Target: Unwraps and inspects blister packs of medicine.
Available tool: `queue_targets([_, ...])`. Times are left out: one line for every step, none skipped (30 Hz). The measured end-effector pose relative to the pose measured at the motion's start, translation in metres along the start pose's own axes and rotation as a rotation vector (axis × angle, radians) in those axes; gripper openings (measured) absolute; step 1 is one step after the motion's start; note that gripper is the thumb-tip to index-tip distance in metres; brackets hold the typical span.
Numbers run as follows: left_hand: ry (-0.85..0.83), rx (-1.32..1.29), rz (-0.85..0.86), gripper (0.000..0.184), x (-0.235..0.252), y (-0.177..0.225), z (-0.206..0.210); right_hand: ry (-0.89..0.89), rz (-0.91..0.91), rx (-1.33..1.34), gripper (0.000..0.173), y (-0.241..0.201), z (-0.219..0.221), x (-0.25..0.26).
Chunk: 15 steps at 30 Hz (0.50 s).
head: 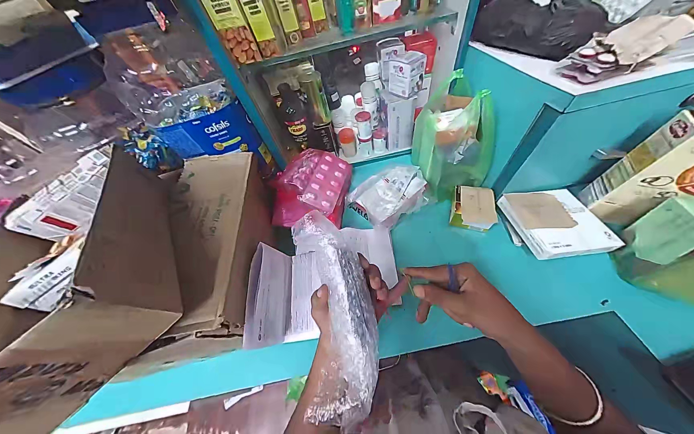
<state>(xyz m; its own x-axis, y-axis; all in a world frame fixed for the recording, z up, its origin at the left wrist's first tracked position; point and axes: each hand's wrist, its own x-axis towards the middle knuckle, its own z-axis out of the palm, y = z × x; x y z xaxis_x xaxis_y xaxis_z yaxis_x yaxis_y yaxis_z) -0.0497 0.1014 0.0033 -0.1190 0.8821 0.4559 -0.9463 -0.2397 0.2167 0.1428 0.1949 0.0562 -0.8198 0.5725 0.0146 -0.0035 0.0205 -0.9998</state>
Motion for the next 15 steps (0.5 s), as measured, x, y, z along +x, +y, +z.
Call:
queue_targets([0.006, 0.01, 0.001, 0.061, 0.001, 0.001, 0.0, 0.008, -0.015, -0.018, 0.034, 0.0, -0.001, 0.001])
queue_targets([0.006, 0.002, 0.001, 0.062, 0.001, 0.002, 0.001, 0.018, -0.032, -0.037, 0.038, 0.001, -0.002, 0.001])
queue_targets([-0.004, -0.013, -0.005, 0.062, 0.002, 0.002, 0.001, 0.033, -0.057, -0.066, 0.041, 0.003, 0.0, 0.003])
queue_targets([-0.026, -0.021, -0.019, 0.062, 0.002, 0.002, -0.001, 0.038, -0.082, -0.091, 0.041, 0.006, 0.002, 0.004])
queue_targets([-0.046, -0.022, -0.03, 0.063, 0.003, 0.0, -0.002, 0.019, -0.086, -0.101, 0.038, 0.01, 0.004, 0.004])
queue_targets([-0.064, -0.026, -0.041, 0.064, 0.004, -0.002, -0.002, -0.037, -0.07, -0.096, 0.031, 0.014, 0.007, 0.004])
queue_targets([-0.076, -0.033, -0.053, 0.063, 0.006, -0.003, -0.001, -0.098, -0.034, -0.085, 0.026, 0.019, 0.012, 0.003])
queue_targets([-0.081, -0.023, -0.068, 0.062, 0.006, -0.003, -0.001, -0.132, -0.004, -0.083, 0.027, 0.023, 0.017, 0.002])
queue_targets([-0.065, 0.013, -0.065, 0.061, 0.006, -0.001, 0.001, -0.154, 0.01, -0.079, 0.034, 0.026, 0.021, 0.0])
queue_targets([-0.051, 0.068, -0.053, 0.06, 0.006, 0.002, 0.002, -0.163, 0.016, -0.061, 0.045, 0.025, 0.021, 0.0])
queue_targets([-0.041, 0.129, -0.039, 0.059, 0.005, 0.005, 0.003, -0.157, 0.025, -0.037, 0.055, 0.021, 0.017, -0.001])
queue_targets([-0.04, 0.161, -0.041, 0.057, 0.002, 0.009, 0.003, -0.136, 0.061, 0.015, 0.058, 0.015, 0.012, -0.001])
queue_targets([-0.035, 0.174, -0.051, 0.057, -0.001, 0.012, 0.003, -0.145, 0.108, 0.084, 0.059, 0.007, 0.005, -0.002])
queue_targets([-0.034, 0.181, -0.064, 0.058, -0.004, 0.013, 0.001, -0.156, 0.131, 0.124, 0.059, 0.001, 0.001, -0.002])
queue_targets([-0.029, 0.194, -0.076, 0.058, -0.006, 0.013, -0.001, -0.143, 0.131, 0.095, 0.056, 0.0, 0.0, -0.002])
